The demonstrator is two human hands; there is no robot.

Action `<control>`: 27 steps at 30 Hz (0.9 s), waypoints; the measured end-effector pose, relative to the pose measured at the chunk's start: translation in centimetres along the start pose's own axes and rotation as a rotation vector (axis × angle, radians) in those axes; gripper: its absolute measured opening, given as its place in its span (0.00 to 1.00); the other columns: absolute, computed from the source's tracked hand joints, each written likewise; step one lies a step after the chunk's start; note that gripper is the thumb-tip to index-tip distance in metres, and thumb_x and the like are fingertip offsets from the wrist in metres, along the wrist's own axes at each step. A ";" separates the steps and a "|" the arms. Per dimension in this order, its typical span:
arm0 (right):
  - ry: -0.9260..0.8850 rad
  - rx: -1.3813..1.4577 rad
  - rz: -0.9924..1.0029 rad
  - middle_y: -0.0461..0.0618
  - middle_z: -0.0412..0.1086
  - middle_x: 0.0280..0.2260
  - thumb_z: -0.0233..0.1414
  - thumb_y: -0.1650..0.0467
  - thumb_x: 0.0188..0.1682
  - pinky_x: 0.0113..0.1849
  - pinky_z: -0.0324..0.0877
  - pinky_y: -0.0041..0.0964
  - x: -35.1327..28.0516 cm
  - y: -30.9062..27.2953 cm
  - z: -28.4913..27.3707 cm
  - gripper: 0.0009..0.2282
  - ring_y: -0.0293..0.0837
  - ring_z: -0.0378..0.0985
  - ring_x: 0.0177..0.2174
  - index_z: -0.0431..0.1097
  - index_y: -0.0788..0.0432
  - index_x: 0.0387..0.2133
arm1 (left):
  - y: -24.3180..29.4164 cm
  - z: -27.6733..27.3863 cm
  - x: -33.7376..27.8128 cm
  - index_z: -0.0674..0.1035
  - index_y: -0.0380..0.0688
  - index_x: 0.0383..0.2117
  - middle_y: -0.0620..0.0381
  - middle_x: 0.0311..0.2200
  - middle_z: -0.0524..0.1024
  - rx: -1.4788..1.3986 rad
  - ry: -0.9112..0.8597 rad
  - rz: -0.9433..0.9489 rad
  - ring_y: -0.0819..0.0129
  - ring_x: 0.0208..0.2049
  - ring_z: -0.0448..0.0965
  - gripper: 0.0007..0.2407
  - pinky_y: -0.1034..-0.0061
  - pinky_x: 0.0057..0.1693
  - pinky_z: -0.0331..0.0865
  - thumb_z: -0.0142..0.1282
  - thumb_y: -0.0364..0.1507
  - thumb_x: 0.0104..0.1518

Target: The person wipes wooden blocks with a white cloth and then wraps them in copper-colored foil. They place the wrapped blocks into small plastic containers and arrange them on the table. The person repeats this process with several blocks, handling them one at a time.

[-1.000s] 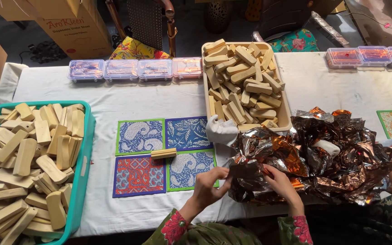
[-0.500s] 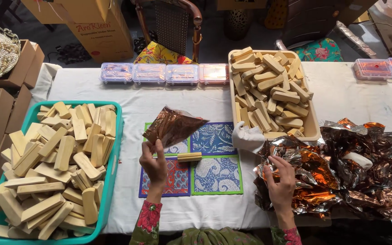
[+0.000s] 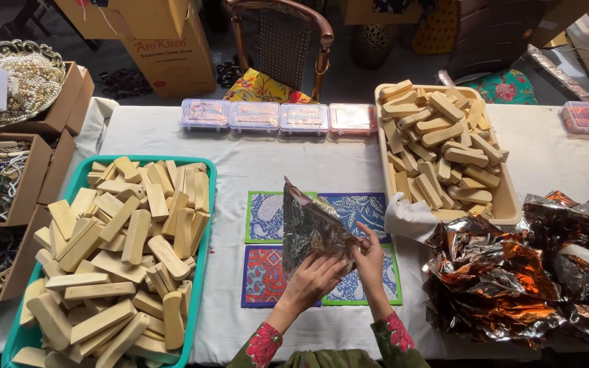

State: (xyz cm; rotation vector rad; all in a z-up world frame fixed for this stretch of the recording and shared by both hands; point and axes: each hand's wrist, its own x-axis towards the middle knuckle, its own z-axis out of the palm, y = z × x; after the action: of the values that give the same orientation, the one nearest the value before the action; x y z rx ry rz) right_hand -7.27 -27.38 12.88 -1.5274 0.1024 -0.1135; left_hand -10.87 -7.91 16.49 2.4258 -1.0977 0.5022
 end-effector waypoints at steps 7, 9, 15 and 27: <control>0.030 0.238 0.250 0.49 0.77 0.37 0.57 0.77 0.48 0.36 0.70 0.27 1.0 5.3 -0.1 0.24 0.33 0.77 0.35 0.63 0.60 0.60 | -3.2 1.0 -2.4 0.66 0.41 0.65 0.51 0.65 0.68 0.038 -0.027 -0.094 0.60 0.65 0.66 0.26 0.58 0.68 0.57 0.54 0.27 0.58; 0.005 0.230 0.232 0.50 0.78 0.37 0.57 0.76 0.48 0.38 0.73 0.26 1.1 6.5 -0.3 0.22 0.33 0.78 0.35 0.65 0.60 0.58 | -4.3 1.6 -3.1 0.67 0.43 0.65 0.53 0.64 0.69 0.072 -0.022 -0.076 0.61 0.65 0.67 0.25 0.59 0.68 0.58 0.53 0.24 0.58; 0.082 0.006 0.155 0.54 0.79 0.42 0.51 0.62 0.60 0.41 0.74 0.31 1.9 6.6 -1.8 0.17 0.38 0.77 0.37 0.75 0.60 0.55 | -6.8 1.7 -2.8 0.69 0.43 0.66 0.53 0.62 0.71 -0.081 0.010 -0.227 0.58 0.63 0.72 0.26 0.58 0.67 0.62 0.49 0.17 0.56; -0.455 -1.122 -0.345 0.46 0.74 0.43 0.64 0.71 0.37 0.48 0.72 0.43 2.8 4.8 1.5 0.24 0.51 0.75 0.45 0.71 0.51 0.51 | -7.4 5.3 -3.9 0.68 0.35 0.63 0.47 0.63 0.69 -0.107 0.027 -0.295 0.50 0.62 0.70 0.22 0.56 0.65 0.62 0.52 0.23 0.60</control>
State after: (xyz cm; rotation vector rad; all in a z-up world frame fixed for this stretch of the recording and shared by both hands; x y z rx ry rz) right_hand -4.23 -26.05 8.17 -2.6384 -0.5530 0.0380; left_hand -6.82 -3.82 8.40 2.4214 -0.7184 0.3681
